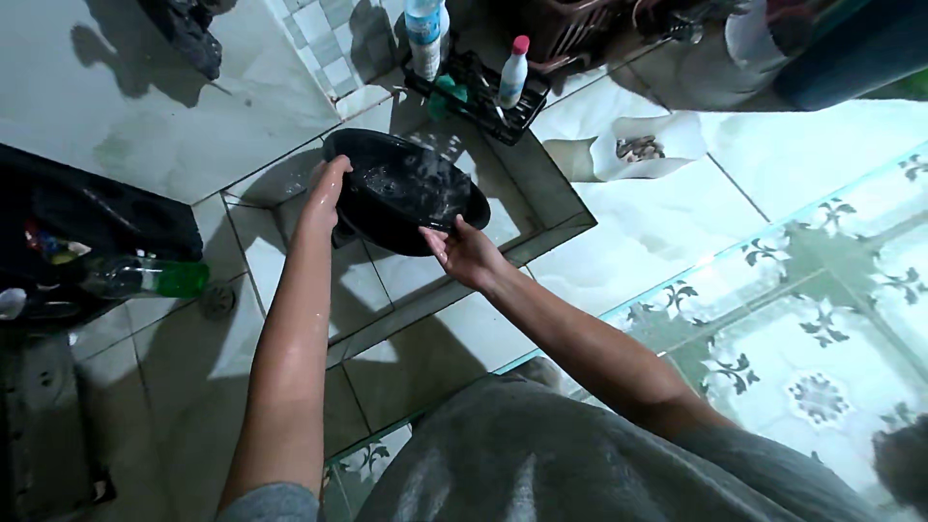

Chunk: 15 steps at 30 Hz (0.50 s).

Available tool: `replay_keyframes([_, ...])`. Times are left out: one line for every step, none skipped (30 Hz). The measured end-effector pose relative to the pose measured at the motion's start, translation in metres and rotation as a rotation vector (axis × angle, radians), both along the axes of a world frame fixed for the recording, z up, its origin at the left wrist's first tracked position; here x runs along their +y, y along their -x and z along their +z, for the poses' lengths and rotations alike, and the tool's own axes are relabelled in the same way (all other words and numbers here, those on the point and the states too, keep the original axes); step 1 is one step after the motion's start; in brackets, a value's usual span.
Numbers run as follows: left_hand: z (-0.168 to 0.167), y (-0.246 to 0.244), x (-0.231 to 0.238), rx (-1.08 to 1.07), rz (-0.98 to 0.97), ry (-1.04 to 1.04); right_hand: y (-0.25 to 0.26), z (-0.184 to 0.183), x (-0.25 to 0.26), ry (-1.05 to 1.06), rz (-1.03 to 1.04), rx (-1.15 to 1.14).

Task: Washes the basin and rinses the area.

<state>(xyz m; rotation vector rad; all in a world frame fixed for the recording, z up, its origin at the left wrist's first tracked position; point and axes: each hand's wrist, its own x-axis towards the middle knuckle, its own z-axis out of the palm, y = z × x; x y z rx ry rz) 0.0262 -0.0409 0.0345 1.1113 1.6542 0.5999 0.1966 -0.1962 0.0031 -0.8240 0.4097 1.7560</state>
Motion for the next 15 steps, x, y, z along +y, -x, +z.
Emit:
replay_keyframes([0.004, -0.004, -0.001, 0.014, -0.025, -0.007, 0.001, 0.002, -0.005, 0.017, -0.002, 0.029])
replay_keyframes([0.006, -0.006, -0.002, 0.027, -0.051, -0.010, 0.003, 0.004, -0.009, 0.032, -0.002, 0.052])
replay_keyframes([0.007, -0.008, -0.001, 0.037, -0.071, -0.013, 0.004, 0.007, -0.014, 0.045, -0.001, 0.067])
replay_keyframes([0.009, -0.009, -0.002, 0.036, -0.088, -0.014, 0.005, 0.008, -0.017, 0.062, 0.001, 0.073])
replay_keyframes([0.010, -0.011, -0.002, 0.035, -0.107, -0.019, 0.006, 0.010, -0.020, 0.083, 0.002, 0.065])
replay_keyframes([0.011, -0.012, -0.002, 0.032, -0.126, -0.025, 0.007, 0.012, -0.021, 0.101, 0.008, 0.035])
replay_keyframes([0.011, -0.013, -0.002, 0.032, -0.139, -0.030, 0.006, 0.011, -0.022, 0.125, 0.017, -0.015])
replay_keyframes([0.011, -0.014, -0.001, 0.038, -0.150, -0.028, 0.005, 0.009, -0.022, 0.148, 0.033, -0.079])
replay_keyframes([0.011, -0.015, -0.001, 0.044, -0.160, -0.027, 0.002, 0.006, -0.023, 0.154, 0.049, -0.142])
replay_keyframes([0.011, -0.016, -0.001, 0.050, -0.173, -0.026, -0.002, 0.004, -0.025, 0.138, 0.055, -0.187])
replay_keyframes([0.013, -0.017, -0.002, 0.053, -0.189, -0.022, -0.004, 0.002, -0.026, 0.144, 0.054, -0.250])
replay_keyframes([0.015, -0.019, -0.004, 0.058, -0.206, -0.017, -0.006, 0.000, -0.026, 0.157, 0.054, -0.298])
replay_keyframes([0.018, -0.021, -0.007, 0.060, -0.221, -0.011, -0.008, -0.002, -0.027, 0.172, 0.047, -0.319])
replay_keyframes([0.022, -0.023, -0.010, 0.062, -0.229, -0.008, -0.010, -0.003, -0.027, 0.184, 0.041, -0.329])
replay_keyframes([0.023, -0.025, -0.013, 0.066, -0.230, -0.005, -0.010, -0.004, -0.028, 0.185, 0.041, -0.334])
